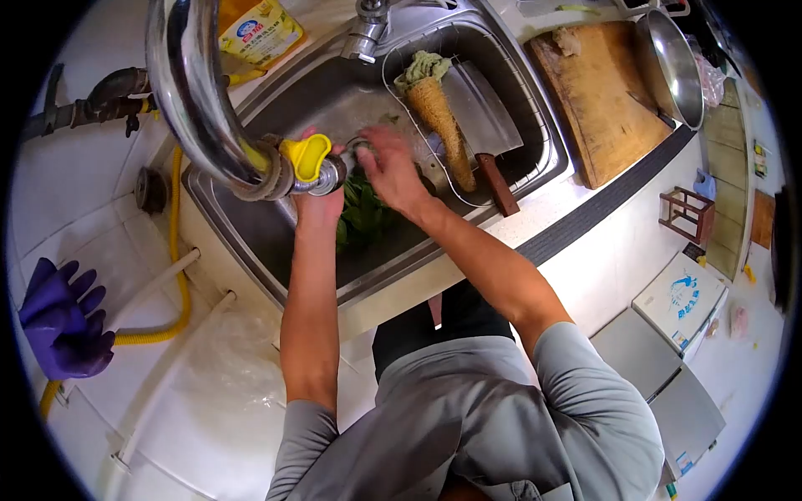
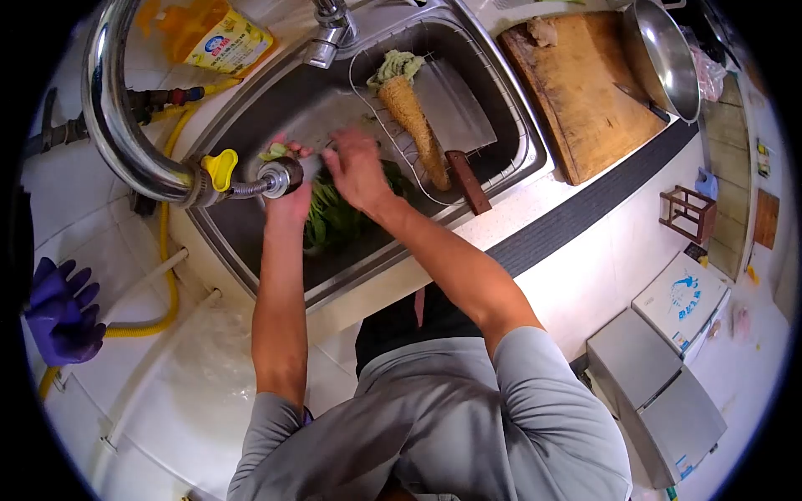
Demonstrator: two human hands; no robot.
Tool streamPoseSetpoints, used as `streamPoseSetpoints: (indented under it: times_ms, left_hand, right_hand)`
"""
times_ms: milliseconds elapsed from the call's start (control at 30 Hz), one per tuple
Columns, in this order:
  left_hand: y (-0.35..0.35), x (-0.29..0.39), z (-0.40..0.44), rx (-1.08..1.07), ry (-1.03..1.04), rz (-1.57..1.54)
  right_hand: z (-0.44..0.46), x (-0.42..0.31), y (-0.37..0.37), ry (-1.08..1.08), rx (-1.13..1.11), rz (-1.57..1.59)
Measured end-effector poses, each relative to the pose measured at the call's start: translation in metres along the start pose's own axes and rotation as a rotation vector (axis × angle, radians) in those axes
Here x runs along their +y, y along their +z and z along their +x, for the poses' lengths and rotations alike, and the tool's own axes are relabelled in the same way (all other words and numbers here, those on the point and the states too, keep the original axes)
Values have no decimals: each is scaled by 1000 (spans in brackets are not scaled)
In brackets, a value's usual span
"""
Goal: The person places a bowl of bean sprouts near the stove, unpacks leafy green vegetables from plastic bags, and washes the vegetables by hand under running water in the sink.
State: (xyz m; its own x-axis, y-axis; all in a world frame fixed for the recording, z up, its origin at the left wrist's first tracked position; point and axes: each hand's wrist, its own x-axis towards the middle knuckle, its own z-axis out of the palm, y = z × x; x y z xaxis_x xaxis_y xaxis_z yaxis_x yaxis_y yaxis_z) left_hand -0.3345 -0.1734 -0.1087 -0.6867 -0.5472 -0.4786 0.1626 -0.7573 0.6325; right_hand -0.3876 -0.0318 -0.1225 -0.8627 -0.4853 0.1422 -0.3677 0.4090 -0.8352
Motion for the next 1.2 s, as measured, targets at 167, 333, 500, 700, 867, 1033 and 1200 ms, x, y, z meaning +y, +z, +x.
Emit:
streamPoseSetpoints:
  times_ms: [167,333,500,700,867,1033,1200]
  left_hand:
    - [9,-5,-6,-313,103,207]
    - [8,-7,4,-280,164,318]
    - [12,-6,3,-296,-99,-55]
    - [10,-6,10,-357,-93,70]
    - [32,-5,0,-361,-147,-9]
    - [-2,-7,11,-285,-243,-181]
    - [-10,-4,4,-256,-256,-85]
  right_hand:
    - [4,5,13,358,-383,497]
    - [14,3,-2,485,-390,276]
    - [10,0,-17,536,-339,991]
    - [4,20,-27,593,-487,372]
    - [7,6,-15,15,3,234]
    - [17,-20,-49,492,-626,442]
    - [1,-12,-39,161,-515,324]
